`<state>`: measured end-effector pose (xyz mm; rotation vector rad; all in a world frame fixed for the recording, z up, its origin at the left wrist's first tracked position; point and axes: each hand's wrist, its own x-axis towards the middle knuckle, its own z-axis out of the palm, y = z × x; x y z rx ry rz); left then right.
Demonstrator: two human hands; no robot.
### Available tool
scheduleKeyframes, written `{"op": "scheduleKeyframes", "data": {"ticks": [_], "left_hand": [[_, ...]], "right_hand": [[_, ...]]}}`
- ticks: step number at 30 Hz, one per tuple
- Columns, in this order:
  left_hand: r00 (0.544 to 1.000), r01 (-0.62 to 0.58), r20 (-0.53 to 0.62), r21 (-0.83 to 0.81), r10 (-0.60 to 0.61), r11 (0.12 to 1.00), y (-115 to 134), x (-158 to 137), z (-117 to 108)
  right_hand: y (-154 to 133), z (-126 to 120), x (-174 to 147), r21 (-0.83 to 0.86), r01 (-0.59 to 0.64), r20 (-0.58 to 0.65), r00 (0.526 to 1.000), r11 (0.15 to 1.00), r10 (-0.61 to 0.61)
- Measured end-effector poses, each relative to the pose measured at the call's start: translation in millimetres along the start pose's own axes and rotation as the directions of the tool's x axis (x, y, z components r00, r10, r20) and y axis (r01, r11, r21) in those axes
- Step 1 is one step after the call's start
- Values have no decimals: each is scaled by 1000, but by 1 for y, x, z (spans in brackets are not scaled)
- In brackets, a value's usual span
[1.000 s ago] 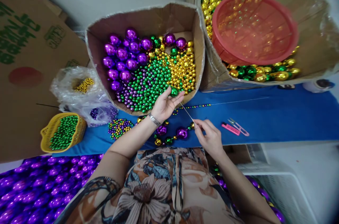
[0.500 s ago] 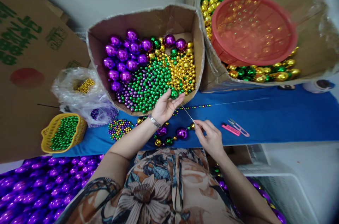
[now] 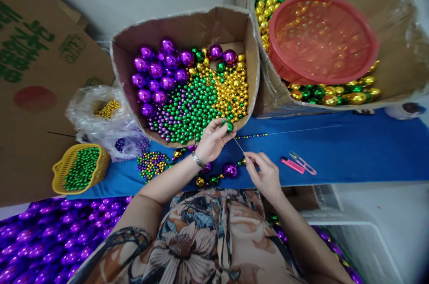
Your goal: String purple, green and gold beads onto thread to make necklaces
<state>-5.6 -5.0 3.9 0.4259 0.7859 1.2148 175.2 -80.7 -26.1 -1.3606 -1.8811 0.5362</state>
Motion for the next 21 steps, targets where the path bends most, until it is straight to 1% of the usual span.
{"op": "scheduleKeyframes", "data": {"ticks": [3,7,11,15,18,21], "left_hand": [[1000,19,-10,-8,-19,1000,-1,0,-2],[998,-69,-3,31,69,997,-3,-3,-1],[998,-66,28,97,64,993,-8,-7,-2],[997,-62,64,223,49,973,-11,-9,-6],[993,-92,96,338,64,937,-4,-7,-11],[983,-180,110,440,146,880,11,3,-19]], "right_hand": [[2,1,0,24,-13,19,1000,1000,13],[4,3,0,-34,15,-7,1000,999,-15],[3,5,1,-30,18,-6,1000,999,-19],[2,5,4,-31,33,-18,999,999,-34],[3,2,4,-43,29,-38,999,999,-31],[6,1,3,-54,19,-49,999,998,-22]]}}
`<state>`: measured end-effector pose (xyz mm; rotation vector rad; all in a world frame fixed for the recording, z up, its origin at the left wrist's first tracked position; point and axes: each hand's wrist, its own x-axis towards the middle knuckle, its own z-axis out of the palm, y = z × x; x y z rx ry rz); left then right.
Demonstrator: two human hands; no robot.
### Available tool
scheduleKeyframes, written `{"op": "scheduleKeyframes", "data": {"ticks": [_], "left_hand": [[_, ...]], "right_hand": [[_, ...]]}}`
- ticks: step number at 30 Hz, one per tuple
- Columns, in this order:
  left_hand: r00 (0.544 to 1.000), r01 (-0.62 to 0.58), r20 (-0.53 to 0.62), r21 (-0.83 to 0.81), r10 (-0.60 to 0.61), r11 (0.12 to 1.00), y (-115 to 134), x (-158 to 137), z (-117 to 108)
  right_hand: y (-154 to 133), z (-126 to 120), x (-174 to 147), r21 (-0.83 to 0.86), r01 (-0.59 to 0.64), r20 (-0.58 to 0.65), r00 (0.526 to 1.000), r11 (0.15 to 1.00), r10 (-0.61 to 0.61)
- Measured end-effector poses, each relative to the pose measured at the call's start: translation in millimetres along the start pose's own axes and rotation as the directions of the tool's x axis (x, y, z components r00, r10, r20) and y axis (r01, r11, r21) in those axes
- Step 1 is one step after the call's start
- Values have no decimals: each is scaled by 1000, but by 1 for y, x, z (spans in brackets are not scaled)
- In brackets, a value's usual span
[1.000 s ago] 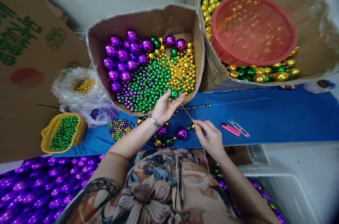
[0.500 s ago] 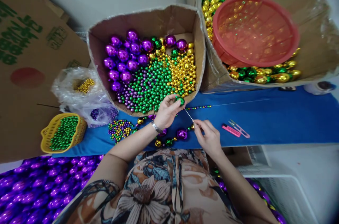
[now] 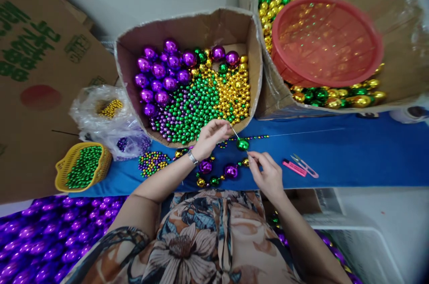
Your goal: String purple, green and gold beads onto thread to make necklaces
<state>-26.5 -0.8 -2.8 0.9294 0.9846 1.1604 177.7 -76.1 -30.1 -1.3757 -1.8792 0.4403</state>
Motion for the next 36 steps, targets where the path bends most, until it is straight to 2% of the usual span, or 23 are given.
{"op": "scheduleKeyframes", "data": {"ticks": [3,6,9,11,13,15,16,18,20,21,23,25,32,36], "left_hand": [[989,-126,-49,208,139,970,7,22,-16],[975,-198,-6,419,221,886,8,52,-23],[964,-255,78,544,254,800,4,83,-20],[960,-270,125,648,251,712,0,101,-15],[960,-270,158,740,232,616,-4,112,-11],[957,-279,167,760,238,588,-5,115,-8],[957,-278,157,733,243,620,-4,113,-7],[972,-232,119,592,201,772,0,103,-7],[993,-93,101,340,62,936,7,88,-6],[994,-7,111,206,-17,979,11,79,-6],[978,138,159,1,-137,990,16,63,-6],[962,215,192,-100,-194,971,19,51,-5],[946,310,172,-250,-274,917,14,38,-6],[945,309,189,-259,-266,915,12,37,-6]], "right_hand": [[2,0,-2,1,-1,-11,1000,1000,1],[2,0,-2,2,-2,-27,1000,1000,2],[2,0,-1,-6,-2,-30,1000,1000,2],[1,-1,-1,-12,-2,-30,1000,1000,2],[1,-2,-1,-14,-9,-29,1000,1000,8],[2,-3,-3,-9,-18,-30,999,1000,18],[3,-4,-3,-5,-22,-32,999,1000,22],[4,-5,-5,0,-25,-42,999,1000,25],[5,-5,-5,2,-26,-57,998,1000,26],[5,-5,-5,4,-25,-60,998,1000,26],[4,-5,-4,7,-20,-59,998,1000,20],[3,-4,-3,11,-15,-51,999,1000,16],[-1,-5,-2,2,-21,-49,999,1000,21],[0,-6,-3,-5,-21,-64,998,1000,21]]}}
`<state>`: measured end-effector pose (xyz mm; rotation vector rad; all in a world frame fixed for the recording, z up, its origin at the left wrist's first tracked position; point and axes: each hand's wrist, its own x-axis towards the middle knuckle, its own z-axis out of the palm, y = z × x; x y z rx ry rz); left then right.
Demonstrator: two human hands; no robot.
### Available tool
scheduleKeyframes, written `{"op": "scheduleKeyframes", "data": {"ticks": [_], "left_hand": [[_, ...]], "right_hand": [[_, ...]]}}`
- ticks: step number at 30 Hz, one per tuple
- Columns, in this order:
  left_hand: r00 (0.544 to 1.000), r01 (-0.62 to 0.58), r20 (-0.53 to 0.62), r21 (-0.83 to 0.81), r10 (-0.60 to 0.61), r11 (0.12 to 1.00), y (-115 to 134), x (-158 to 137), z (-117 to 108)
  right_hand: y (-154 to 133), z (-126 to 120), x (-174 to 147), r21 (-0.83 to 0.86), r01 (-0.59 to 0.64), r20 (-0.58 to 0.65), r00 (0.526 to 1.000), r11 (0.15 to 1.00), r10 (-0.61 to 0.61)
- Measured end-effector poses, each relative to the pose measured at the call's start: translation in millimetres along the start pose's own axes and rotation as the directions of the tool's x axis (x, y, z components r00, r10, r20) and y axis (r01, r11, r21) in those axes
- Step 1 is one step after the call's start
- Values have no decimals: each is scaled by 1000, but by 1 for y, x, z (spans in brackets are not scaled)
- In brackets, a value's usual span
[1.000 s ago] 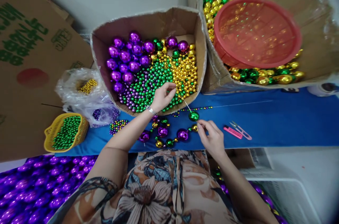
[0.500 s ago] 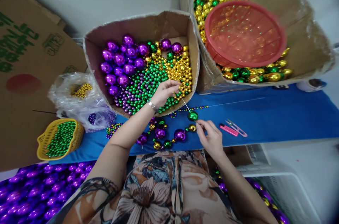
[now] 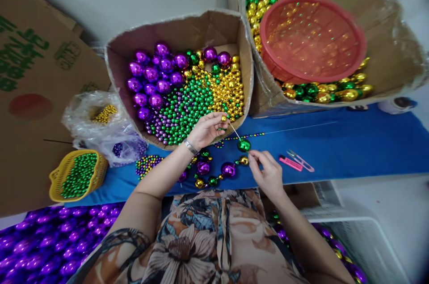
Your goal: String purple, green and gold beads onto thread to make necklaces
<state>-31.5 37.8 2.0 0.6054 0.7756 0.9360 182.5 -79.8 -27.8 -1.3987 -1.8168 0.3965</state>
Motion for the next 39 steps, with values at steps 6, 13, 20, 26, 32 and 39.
{"op": "scheduleKeyframes", "data": {"ticks": [6,13,20,26,32,39], "left_hand": [[998,-36,47,28,35,999,1,-1,-1],[996,-53,68,45,50,998,3,-4,-1],[996,-59,80,131,49,990,3,-3,-1],[970,-234,149,380,191,895,-7,3,13],[945,-326,200,552,258,767,-46,6,30],[850,-511,404,785,337,349,-79,13,30]], "right_hand": [[3,0,-1,-5,19,9,1000,1000,-19],[4,0,0,4,14,27,1000,1000,-14],[8,-1,-1,3,21,28,999,1000,-21],[23,-13,9,-93,72,1,997,993,-72],[55,-11,2,-115,35,-8,999,993,-36],[95,12,-16,-285,-86,117,985,955,123]]}}
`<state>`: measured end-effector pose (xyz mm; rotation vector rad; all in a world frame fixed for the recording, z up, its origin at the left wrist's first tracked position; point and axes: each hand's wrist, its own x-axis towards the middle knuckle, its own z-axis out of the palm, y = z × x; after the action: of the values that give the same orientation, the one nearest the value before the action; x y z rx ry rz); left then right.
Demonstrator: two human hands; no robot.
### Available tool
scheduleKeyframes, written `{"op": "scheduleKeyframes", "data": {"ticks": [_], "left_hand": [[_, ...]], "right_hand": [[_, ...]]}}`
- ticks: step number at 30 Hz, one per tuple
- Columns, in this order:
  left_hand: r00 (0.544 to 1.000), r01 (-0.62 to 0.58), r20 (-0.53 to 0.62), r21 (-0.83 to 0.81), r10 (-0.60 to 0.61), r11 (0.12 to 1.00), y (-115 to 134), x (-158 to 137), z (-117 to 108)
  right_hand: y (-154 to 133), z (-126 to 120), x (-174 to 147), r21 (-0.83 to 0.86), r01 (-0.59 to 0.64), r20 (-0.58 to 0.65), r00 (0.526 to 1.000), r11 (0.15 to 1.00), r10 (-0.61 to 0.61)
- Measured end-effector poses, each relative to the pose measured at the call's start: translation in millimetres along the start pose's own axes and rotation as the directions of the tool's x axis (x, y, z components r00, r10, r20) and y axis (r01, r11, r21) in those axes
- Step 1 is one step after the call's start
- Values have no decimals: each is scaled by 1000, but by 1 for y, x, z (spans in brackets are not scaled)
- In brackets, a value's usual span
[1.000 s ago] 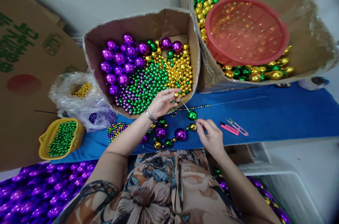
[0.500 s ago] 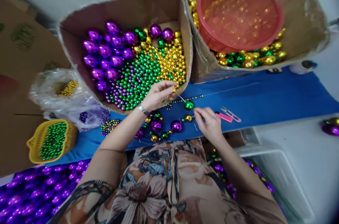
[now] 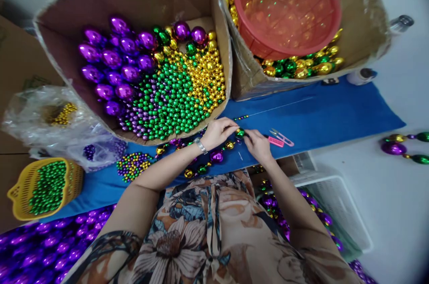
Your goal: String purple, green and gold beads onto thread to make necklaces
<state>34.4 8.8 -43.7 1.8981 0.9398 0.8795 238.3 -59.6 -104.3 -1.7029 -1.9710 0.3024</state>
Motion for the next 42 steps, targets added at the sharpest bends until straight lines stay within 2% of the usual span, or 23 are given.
{"op": "scheduleKeyframes", "data": {"ticks": [2,4,7,10,13,15,17,19,22,24,27,30,32,35,37,40,42], "left_hand": [[1000,-11,-1,82,11,997,5,2,-5],[1000,-12,-9,109,13,994,13,5,-13],[999,-6,-31,74,8,997,24,8,-24],[999,6,-42,11,-6,1000,30,6,-29],[1000,14,-15,-3,-14,1000,33,2,-35],[1000,-6,-10,41,6,999,34,0,-46],[997,-44,-56,170,54,984,31,-1,-70],[982,-38,-159,380,106,924,24,-1,-105],[925,159,-358,666,126,729,3,2,-172],[893,293,-443,702,76,649,-13,4,-212],[882,369,-470,646,-33,668,-32,7,-248],[883,422,-428,549,-190,722,-41,11,-257],[886,403,-407,441,-221,802,-41,15,-255],[866,371,-448,273,-224,888,-40,21,-250],[850,406,-463,276,-250,871,-39,24,-249],[856,473,-437,445,-277,760,-33,24,-249],[868,457,-445,541,-220,706,-23,21,-245]], "right_hand": [[-3,-4,3,-19,-46,-10,999,999,46],[-11,-11,8,38,-31,-38,999,999,33],[-25,-18,17,154,89,-46,995,984,-83],[-35,-15,21,196,196,-51,981,961,-189],[-35,-7,22,217,250,-79,968,944,-239],[-33,-5,23,234,282,-92,959,930,-268],[-31,-6,23,246,284,-97,959,927,-268],[-31,-10,23,259,249,-94,968,933,-232],[-34,-15,21,286,192,-85,981,939,-174],[-37,-19,20,303,163,-76,986,939,-147],[-41,-22,20,313,99,-73,994,945,-80],[-42,-23,21,311,43,-61,998,950,-25],[-41,-24,21,314,35,-58,998,949,-18],[-41,-24,19,315,34,-64,998,949,-15],[-42,-24,18,315,37,-59,998,948,-20],[-45,-25,14,307,46,-46,998,950,-33],[-48,-26,11,300,49,-42,998,953,-38]]}}
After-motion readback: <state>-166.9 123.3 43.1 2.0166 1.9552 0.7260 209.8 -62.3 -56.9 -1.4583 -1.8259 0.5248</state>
